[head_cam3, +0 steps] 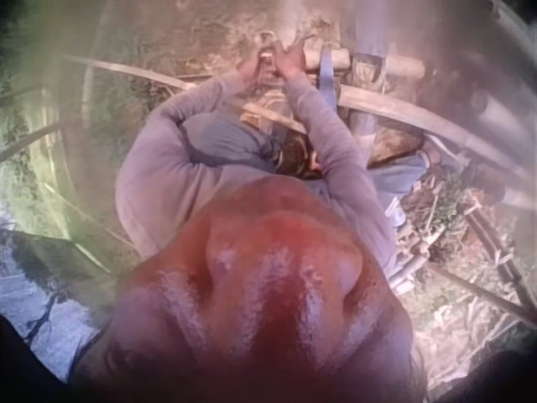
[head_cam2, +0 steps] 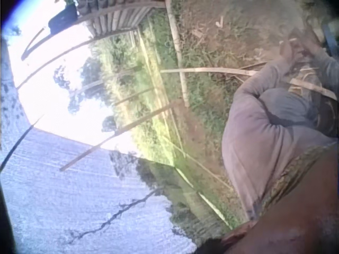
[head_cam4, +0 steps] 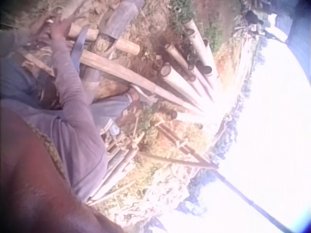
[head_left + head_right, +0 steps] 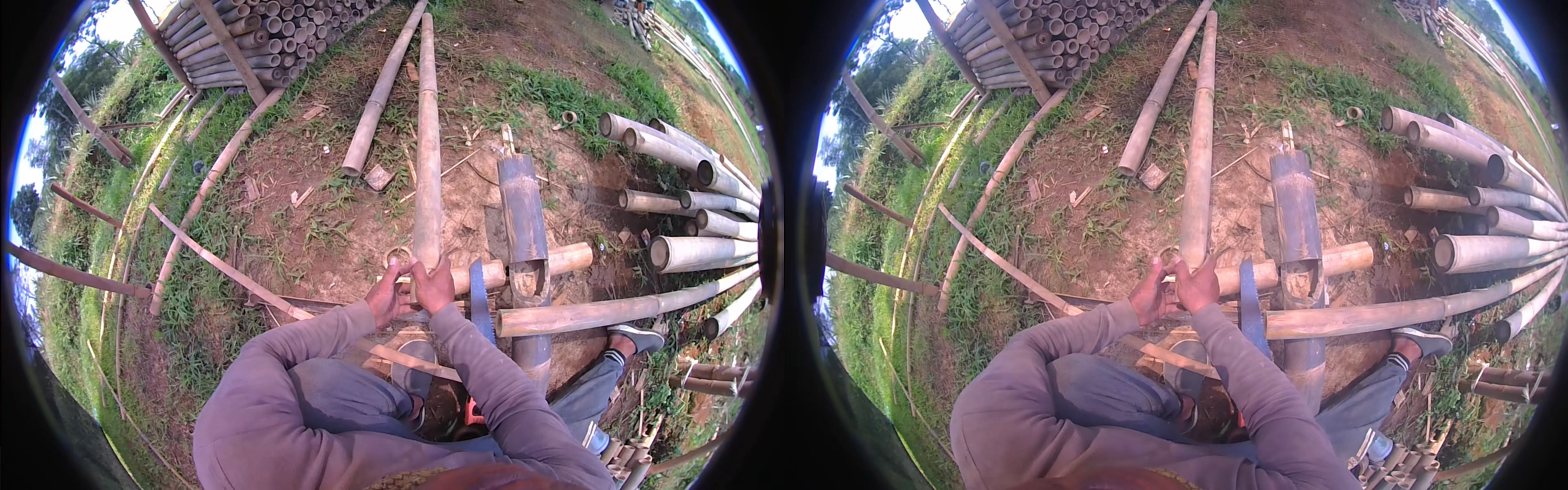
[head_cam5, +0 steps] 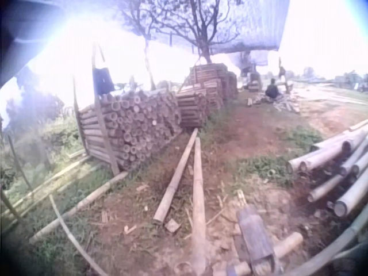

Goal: The person sits on the ground and uses a hand saw to cut a long bamboo pole into shorter sections. They repeatedly position the pole, saw through it, and set the cut pieces aside.

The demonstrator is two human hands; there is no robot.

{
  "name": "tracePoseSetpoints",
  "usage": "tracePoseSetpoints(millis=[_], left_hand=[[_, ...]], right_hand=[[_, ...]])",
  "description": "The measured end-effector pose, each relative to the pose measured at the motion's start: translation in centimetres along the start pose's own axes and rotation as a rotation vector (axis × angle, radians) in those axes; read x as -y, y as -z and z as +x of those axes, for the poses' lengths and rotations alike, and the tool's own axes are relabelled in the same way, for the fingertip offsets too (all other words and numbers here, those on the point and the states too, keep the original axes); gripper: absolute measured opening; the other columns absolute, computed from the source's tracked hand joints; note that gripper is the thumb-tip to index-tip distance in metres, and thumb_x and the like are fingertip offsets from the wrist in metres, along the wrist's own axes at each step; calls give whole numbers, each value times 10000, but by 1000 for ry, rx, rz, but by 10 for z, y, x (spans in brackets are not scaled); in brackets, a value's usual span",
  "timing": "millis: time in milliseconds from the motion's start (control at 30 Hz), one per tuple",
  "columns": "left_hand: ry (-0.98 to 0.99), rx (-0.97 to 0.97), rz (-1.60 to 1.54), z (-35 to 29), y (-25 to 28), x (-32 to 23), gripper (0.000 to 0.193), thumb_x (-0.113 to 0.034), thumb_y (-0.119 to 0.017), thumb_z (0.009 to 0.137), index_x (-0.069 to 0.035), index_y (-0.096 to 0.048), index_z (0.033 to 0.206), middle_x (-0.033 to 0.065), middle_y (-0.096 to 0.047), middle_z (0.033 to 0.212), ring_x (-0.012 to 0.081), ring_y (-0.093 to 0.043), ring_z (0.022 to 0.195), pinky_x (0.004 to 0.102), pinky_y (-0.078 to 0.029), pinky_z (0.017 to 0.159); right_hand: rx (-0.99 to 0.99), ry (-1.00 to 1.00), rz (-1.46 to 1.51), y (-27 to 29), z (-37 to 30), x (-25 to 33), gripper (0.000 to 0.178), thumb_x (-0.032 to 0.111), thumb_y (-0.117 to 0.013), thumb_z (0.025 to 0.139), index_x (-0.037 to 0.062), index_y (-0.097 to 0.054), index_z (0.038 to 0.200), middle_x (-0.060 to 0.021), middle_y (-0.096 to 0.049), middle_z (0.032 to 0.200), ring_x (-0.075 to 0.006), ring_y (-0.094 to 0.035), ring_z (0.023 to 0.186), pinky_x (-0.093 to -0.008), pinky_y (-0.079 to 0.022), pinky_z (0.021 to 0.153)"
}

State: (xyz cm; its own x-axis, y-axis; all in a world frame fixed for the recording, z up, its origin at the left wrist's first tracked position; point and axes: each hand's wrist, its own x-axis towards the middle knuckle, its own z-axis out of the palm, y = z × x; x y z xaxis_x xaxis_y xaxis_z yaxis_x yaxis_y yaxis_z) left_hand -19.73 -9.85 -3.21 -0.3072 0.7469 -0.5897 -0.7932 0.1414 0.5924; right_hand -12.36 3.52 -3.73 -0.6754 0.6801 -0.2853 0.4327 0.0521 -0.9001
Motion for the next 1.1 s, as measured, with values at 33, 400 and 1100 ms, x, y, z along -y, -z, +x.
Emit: tracePoseSetpoints(millis=[33, 400, 1100], left_hand=[[-32, -33, -24, -9, -14, -10, 917, -832, -403, 985, -183, -323, 1627, 176, -464, 1513, 285, -658, 1192, 471, -588, 968], [-46, -307, 306, -139, 23, -44, 744, -153, -886, 869, -7, -458, 1459, 94, -675, 1201, 181, -691, 1062, 345, -585, 902], [-483, -311, 386, -64, 102, -4, 620, -95, -848, 857, -45, -530, 1387, 47, -674, 1130, 153, -664, 973, 337, -564, 853]], right_hand=[[8, 23, 44, 0, 0, 13, 715, 507, -716, 938, -66, -503, 1311, -342, -702, 1160, -493, -688, 1121, -521, -533, 959], [312, -136, 492, -46, 33, 53, 1009, 600, -792, 892, -110, -433, 1511, -283, -568, 1456, -359, -584, 1323, -456, -461, 1108], [241, 107, 160, -84, 119, 113, 665, 343, -780, 909, -75, -575, 1384, -250, -708, 1248, -348, -710, 1140, -448, -545, 1025]])
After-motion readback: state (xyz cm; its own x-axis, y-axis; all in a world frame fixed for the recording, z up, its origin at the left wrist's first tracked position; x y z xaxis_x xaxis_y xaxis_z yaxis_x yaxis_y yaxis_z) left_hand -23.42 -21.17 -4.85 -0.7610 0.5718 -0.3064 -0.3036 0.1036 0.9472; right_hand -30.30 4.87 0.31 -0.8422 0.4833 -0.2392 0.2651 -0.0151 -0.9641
